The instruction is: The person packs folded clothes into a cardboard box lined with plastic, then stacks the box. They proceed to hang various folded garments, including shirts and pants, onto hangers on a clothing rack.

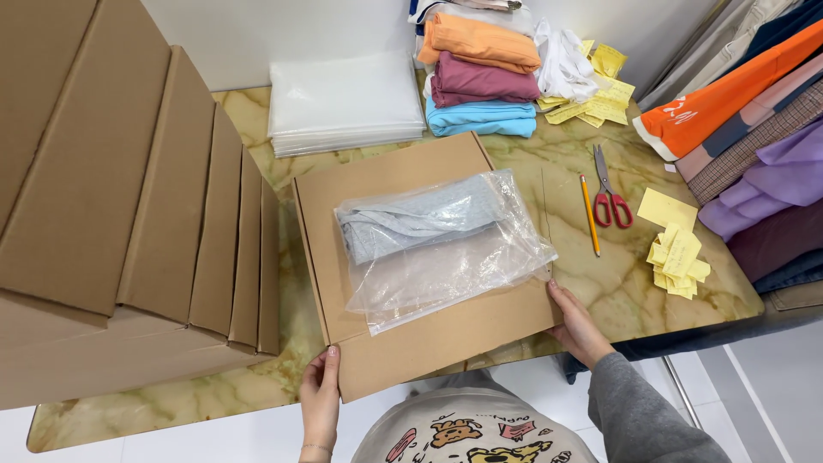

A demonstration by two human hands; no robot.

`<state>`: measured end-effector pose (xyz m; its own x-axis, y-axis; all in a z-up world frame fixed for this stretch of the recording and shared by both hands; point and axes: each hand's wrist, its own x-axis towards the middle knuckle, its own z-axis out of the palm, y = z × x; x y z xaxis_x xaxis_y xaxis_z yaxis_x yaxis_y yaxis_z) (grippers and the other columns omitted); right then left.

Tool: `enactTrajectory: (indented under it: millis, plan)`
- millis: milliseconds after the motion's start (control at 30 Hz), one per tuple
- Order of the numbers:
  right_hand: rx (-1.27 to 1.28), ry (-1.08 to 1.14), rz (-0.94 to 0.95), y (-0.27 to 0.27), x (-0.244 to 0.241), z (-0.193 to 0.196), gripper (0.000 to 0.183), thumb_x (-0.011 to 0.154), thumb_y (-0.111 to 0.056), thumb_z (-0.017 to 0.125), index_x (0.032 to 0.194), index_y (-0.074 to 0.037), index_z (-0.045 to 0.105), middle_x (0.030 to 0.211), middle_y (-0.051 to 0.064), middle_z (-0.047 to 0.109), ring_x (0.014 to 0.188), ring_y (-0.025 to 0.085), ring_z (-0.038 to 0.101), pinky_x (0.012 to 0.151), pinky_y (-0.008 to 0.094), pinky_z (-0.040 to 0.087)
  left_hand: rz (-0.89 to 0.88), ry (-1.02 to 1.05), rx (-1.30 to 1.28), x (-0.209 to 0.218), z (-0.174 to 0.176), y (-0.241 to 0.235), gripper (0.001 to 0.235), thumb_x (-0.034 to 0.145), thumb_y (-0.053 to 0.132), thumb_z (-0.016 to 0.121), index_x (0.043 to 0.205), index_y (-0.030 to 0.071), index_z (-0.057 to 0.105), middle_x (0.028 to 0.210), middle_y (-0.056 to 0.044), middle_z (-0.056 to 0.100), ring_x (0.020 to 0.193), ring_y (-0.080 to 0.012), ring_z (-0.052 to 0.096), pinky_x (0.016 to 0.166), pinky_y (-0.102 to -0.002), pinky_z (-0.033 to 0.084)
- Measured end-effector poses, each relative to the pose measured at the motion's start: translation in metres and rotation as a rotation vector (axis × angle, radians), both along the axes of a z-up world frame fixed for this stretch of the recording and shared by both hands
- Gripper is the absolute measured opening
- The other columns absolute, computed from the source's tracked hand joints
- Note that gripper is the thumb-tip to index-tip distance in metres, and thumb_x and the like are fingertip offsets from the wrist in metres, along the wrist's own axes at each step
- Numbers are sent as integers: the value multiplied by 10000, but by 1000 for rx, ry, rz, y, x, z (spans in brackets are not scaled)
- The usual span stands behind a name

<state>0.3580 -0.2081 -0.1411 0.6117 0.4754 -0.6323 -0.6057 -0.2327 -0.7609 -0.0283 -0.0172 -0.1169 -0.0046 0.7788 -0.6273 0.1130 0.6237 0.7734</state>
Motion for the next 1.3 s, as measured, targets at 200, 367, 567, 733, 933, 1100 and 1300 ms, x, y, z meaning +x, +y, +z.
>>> enactTrajectory:
  millis: [200, 367, 567, 733, 933, 1100, 1300]
  plan:
    - [-90, -116, 115, 6, 7, 11, 461, 1013, -376, 570, 1405, -136, 524, 1330, 106, 585, 1210, 234, 554, 852, 449, 541, -107, 136, 110, -6, -6, 2, 600, 877, 419, 709, 1341, 47, 626, 1368, -95, 715, 1291, -197, 649, 1123, -326, 476]
    - [-310, -496, 424, 17, 39, 11, 915, 809, -200, 808, 1625, -216, 394, 1643, 10, 473, 1215, 276, 627, 1029, 398, 548, -416, 399, 376, -14, -29, 19, 899, 707, 370, 883, 1508, 186, 521, 1443, -32, 658, 1302, -201, 647, 1130, -388, 490]
    - [-211, -663, 455, 41, 63, -16, 390, 738, -7, 900, 1113, -12, 795, 1097, 116, 840, 1009, 233, 785, 955, 344, 609, -515, 699, 462, -4, -58, 36, 524, 820, 426, 824, 1281, 228, 672, 945, -53, 815, 924, -312, 746, 852, -456, 576]
    - [-160, -648, 388, 44, 63, -19, 279, 788, 6, 876, 1065, -10, 846, 1039, 96, 846, 985, 182, 775, 951, 278, 604, -523, 809, 467, 1, -66, 40, 299, 870, 391, 786, 1003, 164, 645, 954, 34, 846, 930, -323, 767, 824, -465, 583]
    - [-89, -867, 225, 36, 78, 5, 683, 874, -22, 725, 1517, -195, 574, 1155, 130, 761, 838, 171, 684, 842, 289, 581, -379, 665, 1273, 53, 48, 14, 654, 919, 446, 688, 1353, -11, 511, 1491, -218, 466, 1396, -397, 453, 1188, -575, 365]
    - [-45, -1237, 349, 47, 79, 22, 458, 857, -15, 810, 1284, -174, 765, 1103, 58, 801, 877, 176, 754, 877, 282, 632, -812, 660, 1637, 125, 74, 27, 569, 780, 157, 824, 1302, 143, 599, 1515, -132, 510, 1407, -340, 489, 1219, -618, 314]
    - [-45, -1340, 351, 44, 79, 19, 327, 866, 11, 780, 1115, -187, 853, 1050, 67, 831, 920, 248, 797, 793, 335, 660, -912, 645, 1917, 170, 48, 82, 185, 830, 210, 759, 980, 164, 662, 1164, -35, 664, 1189, -238, 621, 1187, -624, 344]
